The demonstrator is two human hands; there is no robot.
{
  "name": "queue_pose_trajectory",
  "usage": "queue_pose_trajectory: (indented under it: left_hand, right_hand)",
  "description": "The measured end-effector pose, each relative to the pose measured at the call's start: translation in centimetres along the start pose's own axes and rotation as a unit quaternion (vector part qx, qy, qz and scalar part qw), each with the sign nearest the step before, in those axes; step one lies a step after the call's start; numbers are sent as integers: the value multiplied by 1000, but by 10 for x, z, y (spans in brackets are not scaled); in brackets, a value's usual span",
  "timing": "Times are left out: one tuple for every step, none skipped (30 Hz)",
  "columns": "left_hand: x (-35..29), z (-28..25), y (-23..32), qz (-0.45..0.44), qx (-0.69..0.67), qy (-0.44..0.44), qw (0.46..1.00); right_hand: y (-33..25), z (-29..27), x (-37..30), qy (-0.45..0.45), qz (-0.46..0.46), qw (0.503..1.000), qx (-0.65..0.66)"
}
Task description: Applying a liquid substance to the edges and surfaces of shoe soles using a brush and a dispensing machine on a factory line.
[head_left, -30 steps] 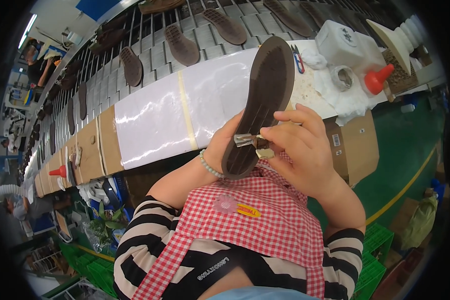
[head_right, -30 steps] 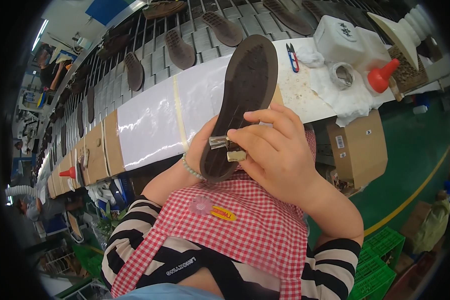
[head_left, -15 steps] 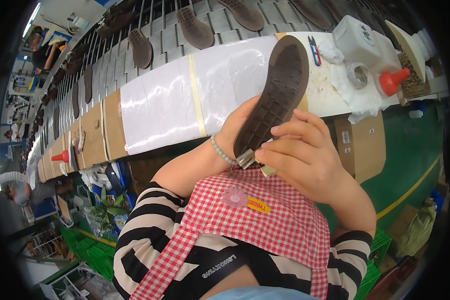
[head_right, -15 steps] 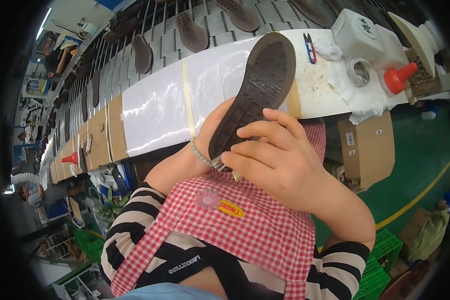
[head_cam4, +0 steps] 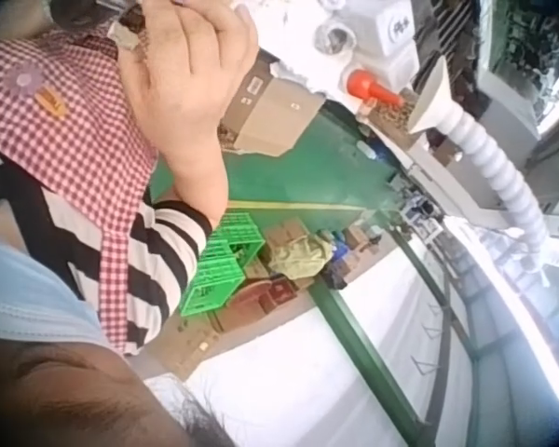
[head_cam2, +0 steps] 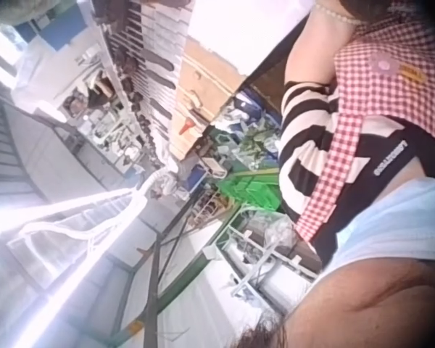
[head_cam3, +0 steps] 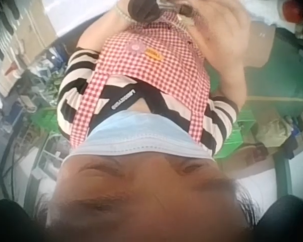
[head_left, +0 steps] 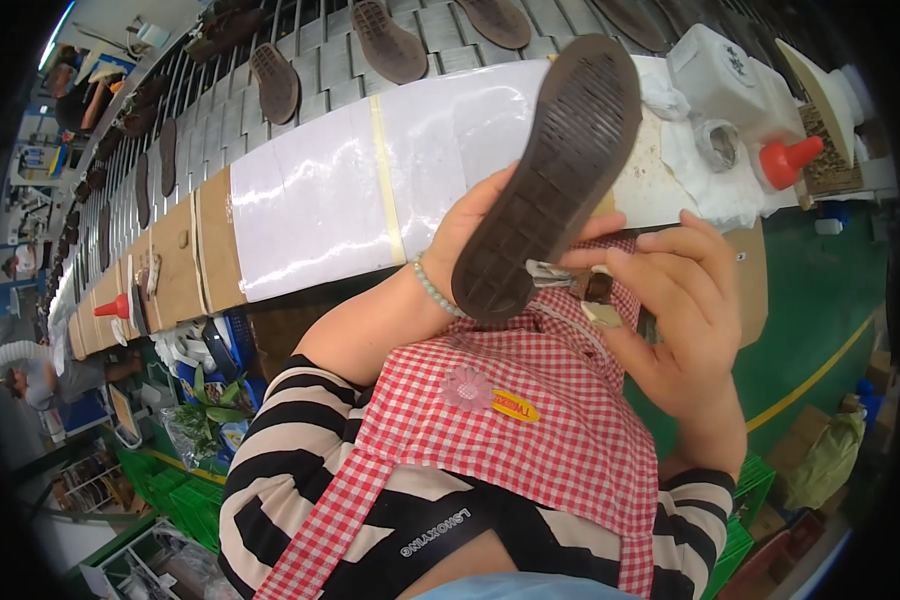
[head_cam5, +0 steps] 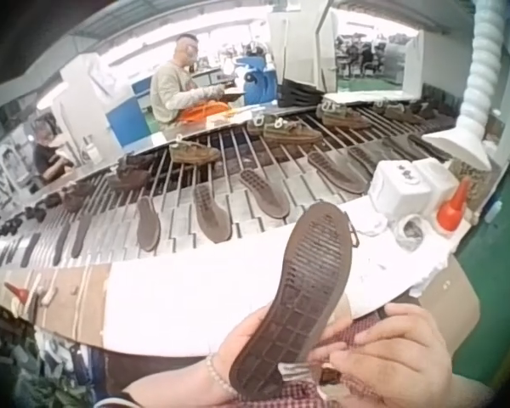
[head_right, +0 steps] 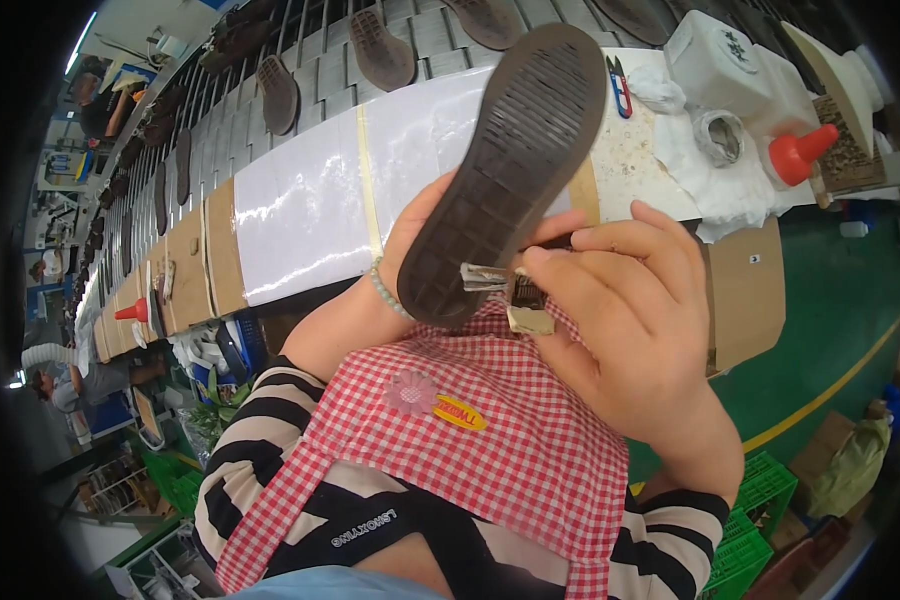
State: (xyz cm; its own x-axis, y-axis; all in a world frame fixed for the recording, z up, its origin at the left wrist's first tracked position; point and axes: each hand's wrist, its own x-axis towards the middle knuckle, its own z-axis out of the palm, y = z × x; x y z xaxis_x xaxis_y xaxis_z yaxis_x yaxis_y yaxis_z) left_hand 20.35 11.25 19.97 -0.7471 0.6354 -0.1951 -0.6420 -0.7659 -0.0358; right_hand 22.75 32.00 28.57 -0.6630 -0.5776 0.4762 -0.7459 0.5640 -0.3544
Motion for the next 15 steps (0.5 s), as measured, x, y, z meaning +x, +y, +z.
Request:
queue_pose_trajectory:
  left_hand:
    - [0, -1, 2, 15, -19, -17, 1000]
    - [1, -1, 3, 29, -37, -33, 998]
    - [3, -6, 5, 27, -39, -61, 997]
    - [3, -5, 5, 25, -40, -62, 997]
    - [4, -3, 5, 53, -37, -49, 997]
    - [4, -3, 5, 82, -35, -35, 995]
    - [4, -3, 6, 80, -35, -35, 996]
    - [4, -4, 7, 73, -52, -35, 995]
    - [3, -5, 8, 66, -68, -36, 995]
    - [3, -5, 8, 65, -69, -35, 995]
    - [2, -5, 8, 58, -52, -30, 997]
    - [2, -5, 8, 50, -35, -25, 998]
    - [2, -6, 8, 50, -35, -25, 998]
    - [1, -8, 8, 41, -37, -38, 998]
    - [1, -10, 8, 33, -38, -52, 997]
  right_hand:
    - [3, 7, -5, 16, 8, 999, 34]
    - [4, 12, -9, 15, 9, 999, 31]
    - [3, 18, -12, 22, 55, 994, 94]
    - [1, 21, -14, 29, 101, 982, 157]
    - [-4, 23, -14, 26, 136, 974, 181]
    - [-3, 27, -15, 26, 137, 974, 181]
    - [-2, 32, -17, 35, 136, 968, 207]
    - [-1, 36, -18, 44, 134, 962, 234]
    - [-1, 37, -18, 44, 135, 962, 234]
    - [-2, 38, -18, 36, 136, 965, 221]
    - [-1, 38, -18, 28, 136, 968, 208]
    - [0, 37, -18, 28, 137, 968, 208]
    - [1, 35, -18, 35, 142, 975, 170]
    - [2, 34, -18, 43, 146, 980, 131]
    - [4, 31, -18, 43, 146, 980, 131]
